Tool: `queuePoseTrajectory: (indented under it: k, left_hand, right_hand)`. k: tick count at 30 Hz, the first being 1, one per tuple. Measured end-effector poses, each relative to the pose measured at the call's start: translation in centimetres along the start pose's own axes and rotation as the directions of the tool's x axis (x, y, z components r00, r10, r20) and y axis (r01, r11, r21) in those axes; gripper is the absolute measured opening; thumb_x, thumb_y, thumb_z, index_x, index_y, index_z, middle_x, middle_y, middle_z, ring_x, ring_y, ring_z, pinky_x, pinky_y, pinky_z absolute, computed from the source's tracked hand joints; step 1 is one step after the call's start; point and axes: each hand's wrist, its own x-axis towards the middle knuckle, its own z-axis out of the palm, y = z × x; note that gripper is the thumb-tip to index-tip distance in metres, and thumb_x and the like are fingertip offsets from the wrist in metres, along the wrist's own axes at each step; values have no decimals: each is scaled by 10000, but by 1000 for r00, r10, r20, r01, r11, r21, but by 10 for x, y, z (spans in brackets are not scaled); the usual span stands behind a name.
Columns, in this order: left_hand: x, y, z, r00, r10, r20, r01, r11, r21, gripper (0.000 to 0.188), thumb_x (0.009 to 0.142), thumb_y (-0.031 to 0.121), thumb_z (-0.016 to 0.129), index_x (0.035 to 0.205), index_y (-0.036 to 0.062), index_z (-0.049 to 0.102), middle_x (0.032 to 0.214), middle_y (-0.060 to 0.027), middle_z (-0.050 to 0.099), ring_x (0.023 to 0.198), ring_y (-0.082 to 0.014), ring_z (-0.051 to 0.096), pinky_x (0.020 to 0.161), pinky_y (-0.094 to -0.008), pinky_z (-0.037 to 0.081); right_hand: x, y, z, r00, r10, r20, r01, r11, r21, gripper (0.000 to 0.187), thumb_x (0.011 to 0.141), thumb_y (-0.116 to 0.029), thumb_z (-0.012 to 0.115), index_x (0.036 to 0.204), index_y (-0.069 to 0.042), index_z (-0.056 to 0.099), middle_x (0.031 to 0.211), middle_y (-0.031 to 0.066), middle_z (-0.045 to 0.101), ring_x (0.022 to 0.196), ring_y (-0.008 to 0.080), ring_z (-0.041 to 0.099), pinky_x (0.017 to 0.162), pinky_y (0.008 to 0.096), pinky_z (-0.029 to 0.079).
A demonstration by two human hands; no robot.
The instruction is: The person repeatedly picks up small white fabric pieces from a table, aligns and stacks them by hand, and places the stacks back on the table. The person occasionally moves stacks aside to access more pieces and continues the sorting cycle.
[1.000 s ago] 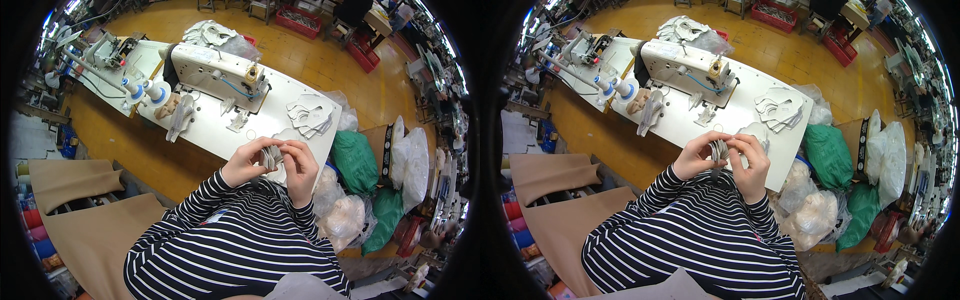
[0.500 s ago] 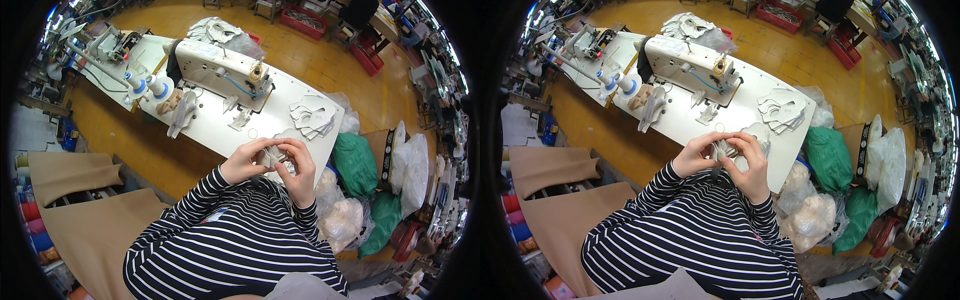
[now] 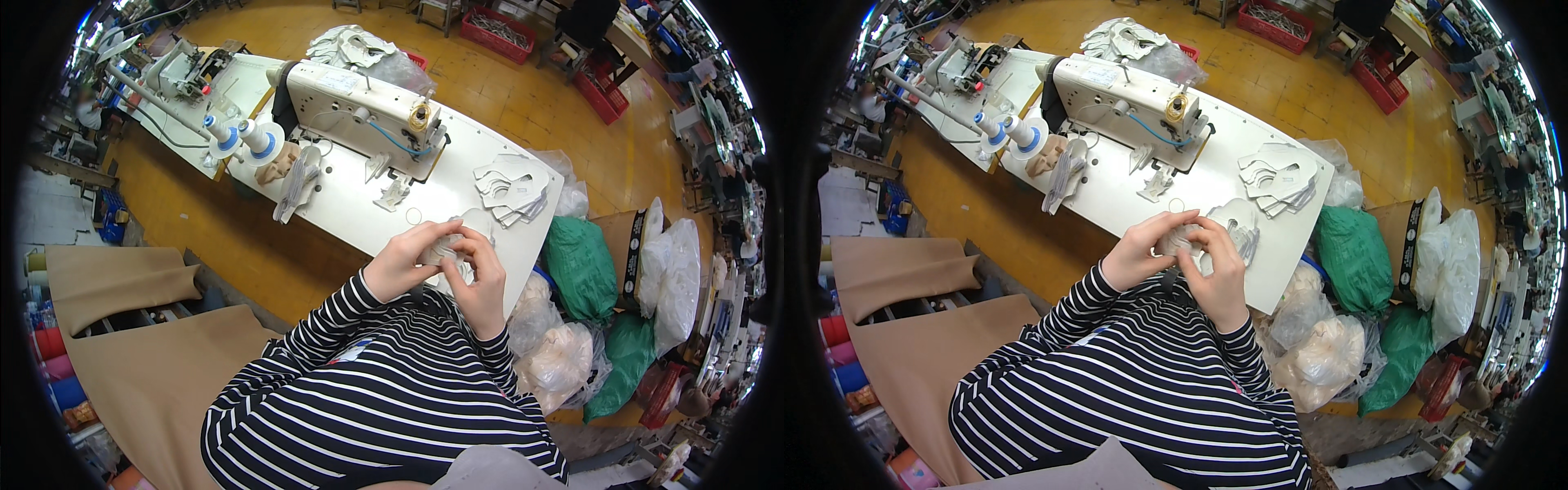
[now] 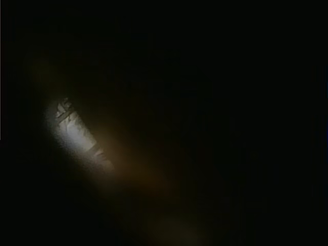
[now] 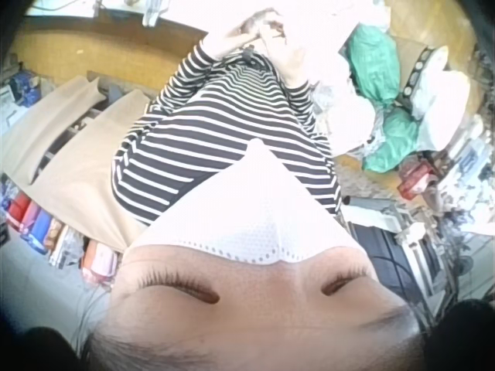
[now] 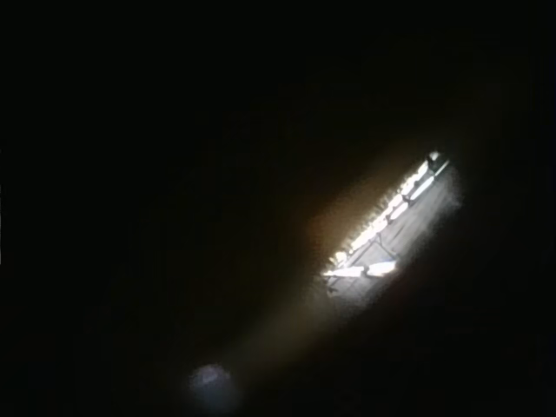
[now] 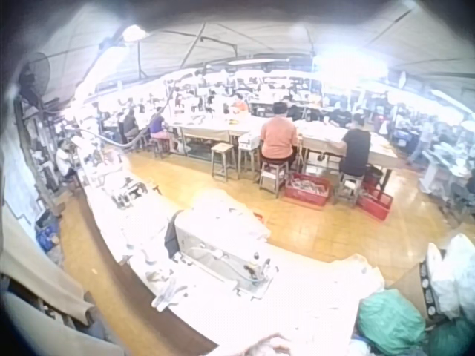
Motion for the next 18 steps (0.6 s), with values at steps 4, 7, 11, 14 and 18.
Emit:
queuePoseTrajectory:
  k: [4,7,11,14,18]
  left_hand:
    - [-3,1,13,996,-30,-89,18,992,-126,805,797,16,691,1480,61,269,1265,-114,510,1076,-204,571,918,-321,480]
    - [-4,-3,19,971,-224,-81,158,859,-486,706,887,76,644,1467,37,243,1194,-126,526,1048,-245,588,915,-335,491]
    - [-10,-10,11,843,-375,386,535,515,-669,519,959,130,555,1405,17,315,1157,-115,548,962,-148,605,842,-281,522]
    - [-10,-14,11,911,-342,229,402,862,-308,493,934,68,551,1377,23,340,1119,-147,595,970,-202,631,838,-321,520]
    - [-9,-17,15,982,-181,59,184,982,-42,506,865,3,565,1332,34,374,1098,-207,612,1023,-341,618,865,-369,499]
  right_hand:
    - [-4,9,5,991,90,-100,-72,983,166,242,822,37,624,1051,20,547,1176,158,577,940,217,623,782,295,520]
    - [-8,15,3,985,132,-113,-87,939,334,275,829,55,603,1089,15,520,1199,142,552,977,197,602,799,281,510]
    - [-9,17,-1,993,114,-43,-98,956,277,343,834,55,577,1168,17,508,1240,159,526,1042,245,581,897,329,478]
    - [-7,16,-2,999,-39,-11,36,978,-205,472,816,43,560,1280,11,481,1287,190,490,1149,324,514,1008,402,395]
    - [-4,18,0,978,-86,193,169,864,-474,602,780,16,535,1372,4,428,1436,230,336,1324,417,303,1089,479,267]
